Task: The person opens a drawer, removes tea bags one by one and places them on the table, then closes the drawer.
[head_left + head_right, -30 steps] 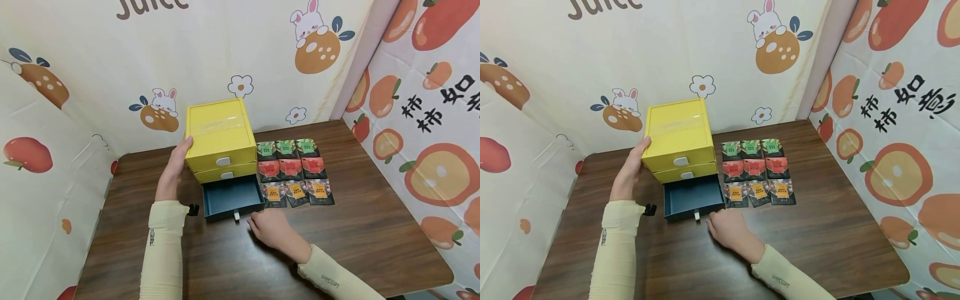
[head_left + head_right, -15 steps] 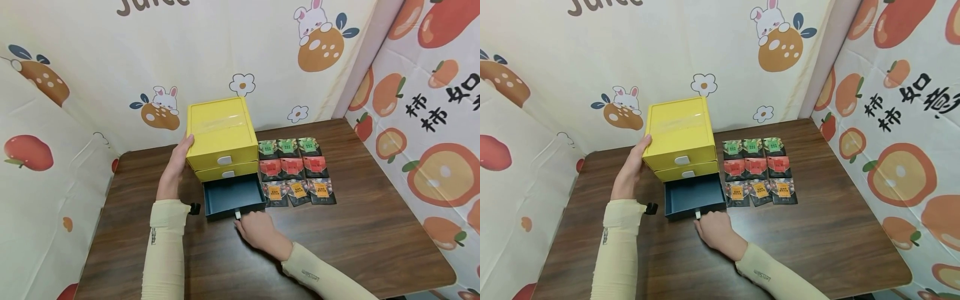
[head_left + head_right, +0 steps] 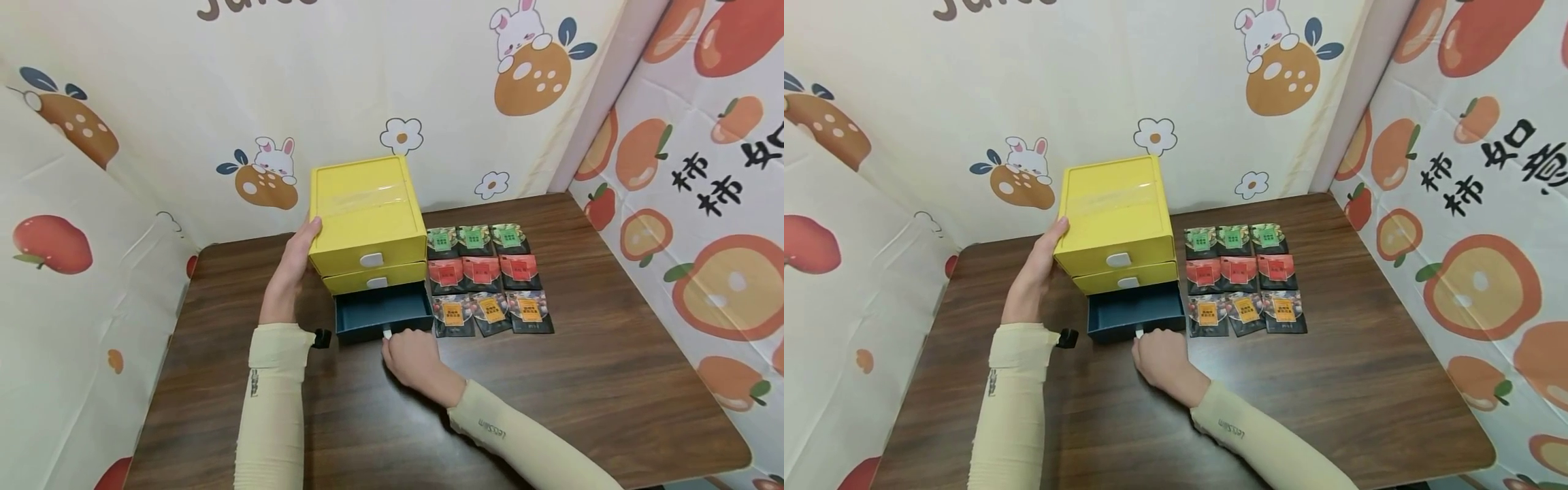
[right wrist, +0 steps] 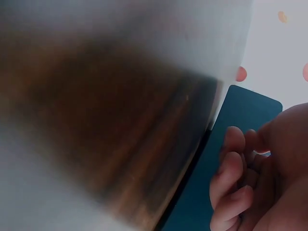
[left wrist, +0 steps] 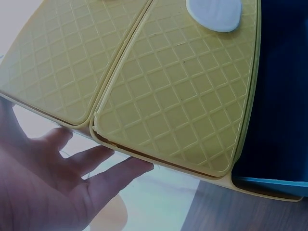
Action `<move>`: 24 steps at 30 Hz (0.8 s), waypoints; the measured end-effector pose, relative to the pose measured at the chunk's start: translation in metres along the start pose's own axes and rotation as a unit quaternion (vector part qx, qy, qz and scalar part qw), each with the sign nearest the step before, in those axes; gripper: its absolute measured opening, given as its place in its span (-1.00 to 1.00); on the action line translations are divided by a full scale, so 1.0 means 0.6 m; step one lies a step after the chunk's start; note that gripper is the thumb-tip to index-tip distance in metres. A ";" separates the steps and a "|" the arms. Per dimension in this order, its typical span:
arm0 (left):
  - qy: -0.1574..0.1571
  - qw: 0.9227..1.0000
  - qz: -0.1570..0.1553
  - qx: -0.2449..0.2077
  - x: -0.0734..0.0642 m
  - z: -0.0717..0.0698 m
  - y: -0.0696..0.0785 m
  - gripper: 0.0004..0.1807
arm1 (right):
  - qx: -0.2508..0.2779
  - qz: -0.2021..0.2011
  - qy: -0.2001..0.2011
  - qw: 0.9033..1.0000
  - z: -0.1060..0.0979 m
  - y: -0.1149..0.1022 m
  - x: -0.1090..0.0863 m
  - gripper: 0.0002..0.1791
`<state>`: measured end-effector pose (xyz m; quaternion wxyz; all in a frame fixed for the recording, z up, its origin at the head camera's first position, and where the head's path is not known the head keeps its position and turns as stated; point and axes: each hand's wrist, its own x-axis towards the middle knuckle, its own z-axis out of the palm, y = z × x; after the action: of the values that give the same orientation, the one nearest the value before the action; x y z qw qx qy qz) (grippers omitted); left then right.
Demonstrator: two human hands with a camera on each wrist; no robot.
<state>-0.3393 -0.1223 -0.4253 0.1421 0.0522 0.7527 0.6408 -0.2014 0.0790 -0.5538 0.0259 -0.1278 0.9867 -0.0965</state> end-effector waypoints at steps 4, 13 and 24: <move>-0.005 1.000 -0.003 -0.001 -0.017 0.008 0.025 -0.35 | 0.007 0.002 0.000 1.000 -0.004 0.006 0.021 -0.38; -0.005 1.000 -0.007 0.001 -0.018 0.012 0.032 -0.34 | 0.010 0.009 0.007 1.000 -0.009 0.018 0.062 -0.41; -0.005 1.000 -0.005 0.009 -0.019 0.010 0.031 -0.35 | 0.028 0.019 -0.009 0.999 -0.014 0.022 0.101 -0.41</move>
<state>-0.3290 -0.1162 -0.4061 0.1487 0.0528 0.7581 0.6327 -0.2634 0.0773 -0.5497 0.0400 -0.1089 0.9857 -0.1221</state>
